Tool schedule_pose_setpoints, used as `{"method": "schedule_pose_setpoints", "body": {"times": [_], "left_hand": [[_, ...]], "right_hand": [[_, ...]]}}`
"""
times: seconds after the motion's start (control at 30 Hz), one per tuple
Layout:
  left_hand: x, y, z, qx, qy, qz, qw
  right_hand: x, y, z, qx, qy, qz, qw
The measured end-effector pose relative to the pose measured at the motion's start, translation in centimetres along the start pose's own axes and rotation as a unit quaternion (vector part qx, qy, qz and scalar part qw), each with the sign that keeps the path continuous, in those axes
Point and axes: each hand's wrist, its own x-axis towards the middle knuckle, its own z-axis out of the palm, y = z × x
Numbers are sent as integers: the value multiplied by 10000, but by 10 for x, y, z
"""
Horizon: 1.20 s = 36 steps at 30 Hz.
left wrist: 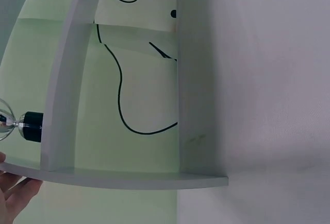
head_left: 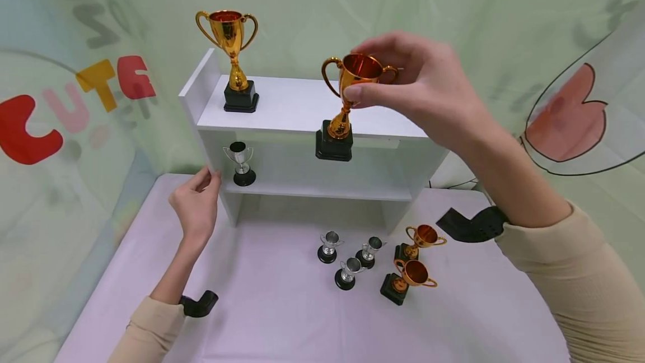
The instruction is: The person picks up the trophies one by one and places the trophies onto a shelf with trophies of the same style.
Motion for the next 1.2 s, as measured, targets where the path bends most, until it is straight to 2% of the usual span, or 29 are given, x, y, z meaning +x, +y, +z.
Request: {"method": "schedule_pose_setpoints", "body": {"times": [0.27, 0.47, 0.63, 1.2], "left_hand": [[0, -2, 0, 22, -7, -61, 10000], [0, -2, 0, -89, -46, -118, 9999], [0, -2, 0, -112, -51, -39, 9999], [-1, 0, -2, -59, -36, 20, 10000]], "right_hand": [[32, -7, 5, 364, 0, 112, 9993], [53, -5, 8, 460, 12, 277, 9986], [69, -1, 10, 652, 24, 308, 9974], [105, 16, 26, 606, -176, 364, 9973]]}}
